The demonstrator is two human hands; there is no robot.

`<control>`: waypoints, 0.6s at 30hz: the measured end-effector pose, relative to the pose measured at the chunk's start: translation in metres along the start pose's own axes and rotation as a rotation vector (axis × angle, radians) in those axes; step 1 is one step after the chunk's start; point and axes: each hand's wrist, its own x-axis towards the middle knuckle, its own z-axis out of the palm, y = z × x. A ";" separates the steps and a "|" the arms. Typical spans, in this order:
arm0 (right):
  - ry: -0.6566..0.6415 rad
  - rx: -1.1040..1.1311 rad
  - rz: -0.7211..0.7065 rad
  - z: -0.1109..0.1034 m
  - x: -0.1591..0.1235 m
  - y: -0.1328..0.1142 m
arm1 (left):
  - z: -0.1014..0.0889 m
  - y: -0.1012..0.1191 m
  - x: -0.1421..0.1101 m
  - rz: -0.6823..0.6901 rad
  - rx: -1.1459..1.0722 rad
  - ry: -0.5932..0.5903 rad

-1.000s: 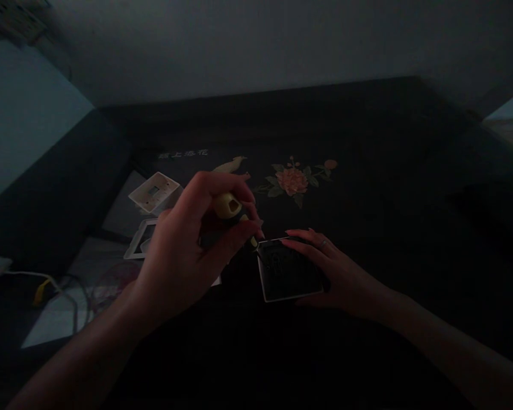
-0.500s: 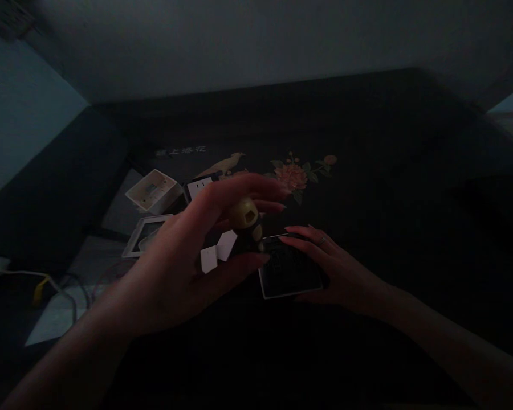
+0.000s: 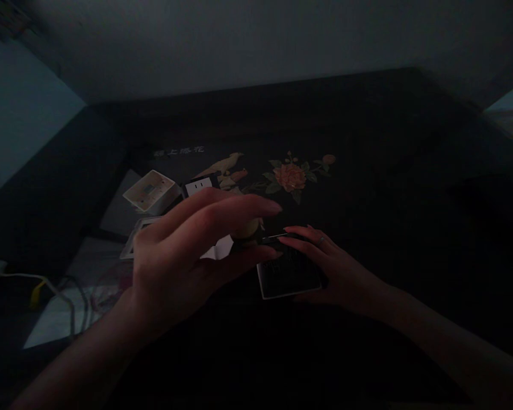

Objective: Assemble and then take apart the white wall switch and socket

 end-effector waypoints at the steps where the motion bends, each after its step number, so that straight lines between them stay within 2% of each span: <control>1: 0.002 0.003 -0.001 0.000 0.000 0.000 | -0.002 0.001 0.001 -0.012 -0.003 -0.042; 5: 0.010 0.012 0.002 0.000 0.000 0.000 | -0.014 0.004 0.005 -0.103 -0.091 -0.238; 8: 0.011 0.010 0.000 0.000 0.000 0.000 | -0.018 0.004 0.005 -0.209 -0.126 -0.273; 11: 0.012 0.007 -0.008 0.000 0.000 0.000 | -0.014 0.004 0.001 -0.241 -0.047 -0.188; 15: 0.013 -0.002 -0.006 0.000 -0.001 -0.001 | -0.006 0.005 -0.003 -0.128 0.102 -0.038; 18: 0.009 0.001 -0.009 0.000 -0.001 -0.001 | -0.001 0.004 -0.004 -0.073 0.093 0.085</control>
